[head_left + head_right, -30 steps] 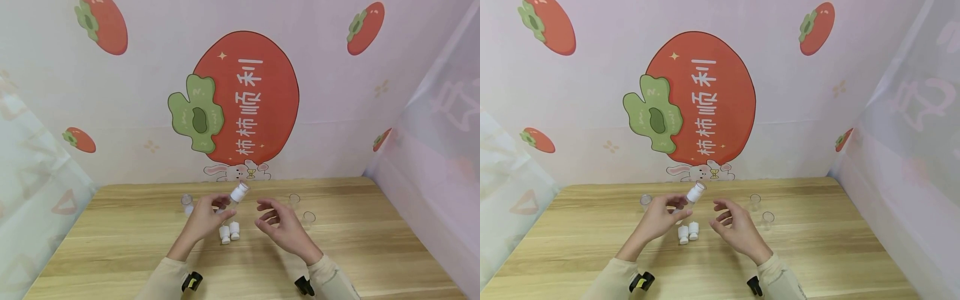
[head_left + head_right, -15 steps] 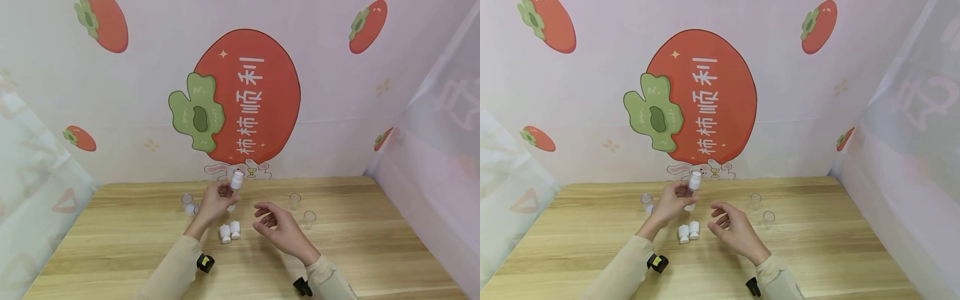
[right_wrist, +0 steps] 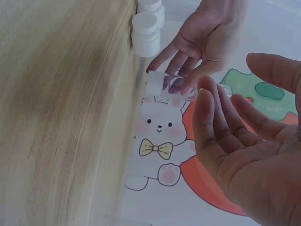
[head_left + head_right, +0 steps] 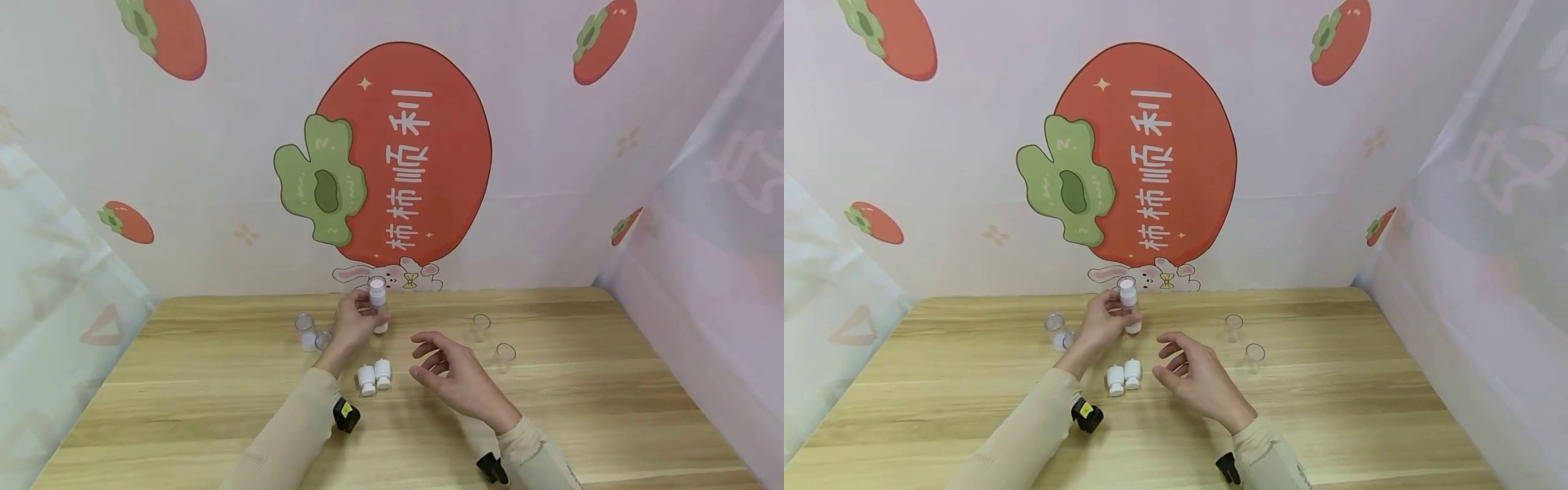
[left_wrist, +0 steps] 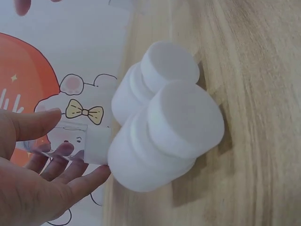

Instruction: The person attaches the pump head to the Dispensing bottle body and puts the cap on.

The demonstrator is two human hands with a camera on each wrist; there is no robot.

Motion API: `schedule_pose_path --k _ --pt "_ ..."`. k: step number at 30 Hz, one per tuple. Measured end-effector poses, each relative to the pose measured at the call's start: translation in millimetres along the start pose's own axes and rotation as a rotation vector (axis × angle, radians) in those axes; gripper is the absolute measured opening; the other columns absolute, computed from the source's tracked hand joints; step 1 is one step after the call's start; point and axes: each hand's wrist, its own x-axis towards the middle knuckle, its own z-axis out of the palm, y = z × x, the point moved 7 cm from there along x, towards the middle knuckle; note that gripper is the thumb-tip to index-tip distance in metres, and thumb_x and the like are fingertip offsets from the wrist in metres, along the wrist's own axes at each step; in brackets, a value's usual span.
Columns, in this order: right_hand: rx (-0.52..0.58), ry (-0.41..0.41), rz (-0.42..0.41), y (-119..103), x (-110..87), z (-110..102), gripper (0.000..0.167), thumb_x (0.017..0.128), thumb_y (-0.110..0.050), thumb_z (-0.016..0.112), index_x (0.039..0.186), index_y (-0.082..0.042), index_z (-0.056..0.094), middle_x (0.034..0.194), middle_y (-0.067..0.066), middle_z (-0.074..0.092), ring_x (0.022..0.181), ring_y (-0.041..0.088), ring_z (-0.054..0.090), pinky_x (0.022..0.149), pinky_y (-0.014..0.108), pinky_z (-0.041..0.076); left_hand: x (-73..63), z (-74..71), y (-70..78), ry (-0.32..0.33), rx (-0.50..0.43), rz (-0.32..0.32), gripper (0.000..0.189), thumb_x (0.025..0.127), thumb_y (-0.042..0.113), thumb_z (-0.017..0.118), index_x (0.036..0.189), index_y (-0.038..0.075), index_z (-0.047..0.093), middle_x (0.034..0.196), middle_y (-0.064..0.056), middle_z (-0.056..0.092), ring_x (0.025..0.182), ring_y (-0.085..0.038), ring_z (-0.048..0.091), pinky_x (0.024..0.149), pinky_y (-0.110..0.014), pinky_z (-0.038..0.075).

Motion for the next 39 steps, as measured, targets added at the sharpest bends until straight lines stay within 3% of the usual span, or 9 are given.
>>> schedule_pose_path --k 11,19,28,39 --pt "-0.01 -0.02 0.008 0 0.2 1 0.042 0.095 -0.017 0.072 0.134 -0.013 0.059 0.111 0.0 0.066 0.09 0.013 0.067 0.08 0.03 0.056 5.4 4.8 -3.2 0.063 -0.005 0.017 0.045 0.08 -0.008 0.08 0.119 -0.005 0.058 0.116 -0.021 0.061 0.105 -0.035 0.066 0.09 -0.042 0.056" --pt "-0.013 -0.03 0.019 0 -0.2 2 0.043 0.095 -0.018 0.072 0.135 -0.013 0.058 0.112 0.0 0.066 0.09 0.013 0.067 0.08 0.03 0.055 7.9 10.4 -4.4 0.071 0.028 0.014 0.047 0.079 -0.007 0.081 0.12 -0.004 0.058 0.119 -0.021 0.062 0.107 -0.036 0.065 0.093 -0.044 0.055" --pt "-0.017 -0.041 0.015 1 -1.3 2 0.044 0.095 -0.019 0.072 0.136 -0.013 0.058 0.112 0.0 0.067 0.091 0.014 0.067 0.078 0.03 0.055 7.6 7.6 -5.5 0.115 0.024 0.03 0.044 0.076 -0.009 0.081 0.115 -0.004 0.06 0.113 -0.021 0.063 0.103 -0.035 0.065 0.091 -0.044 0.055" --pt "-0.022 -0.056 0.035 4 -3.9 4 0.044 0.096 -0.021 0.072 0.137 -0.013 0.057 0.114 0.005 0.067 0.091 0.013 0.066 0.079 0.031 0.055 5.4 3.3 -9.1 0.153 0.048 0.001 0.043 0.075 -0.007 0.082 0.112 -0.005 0.06 0.108 -0.02 0.062 0.1 -0.033 0.063 0.09 -0.045 0.053"
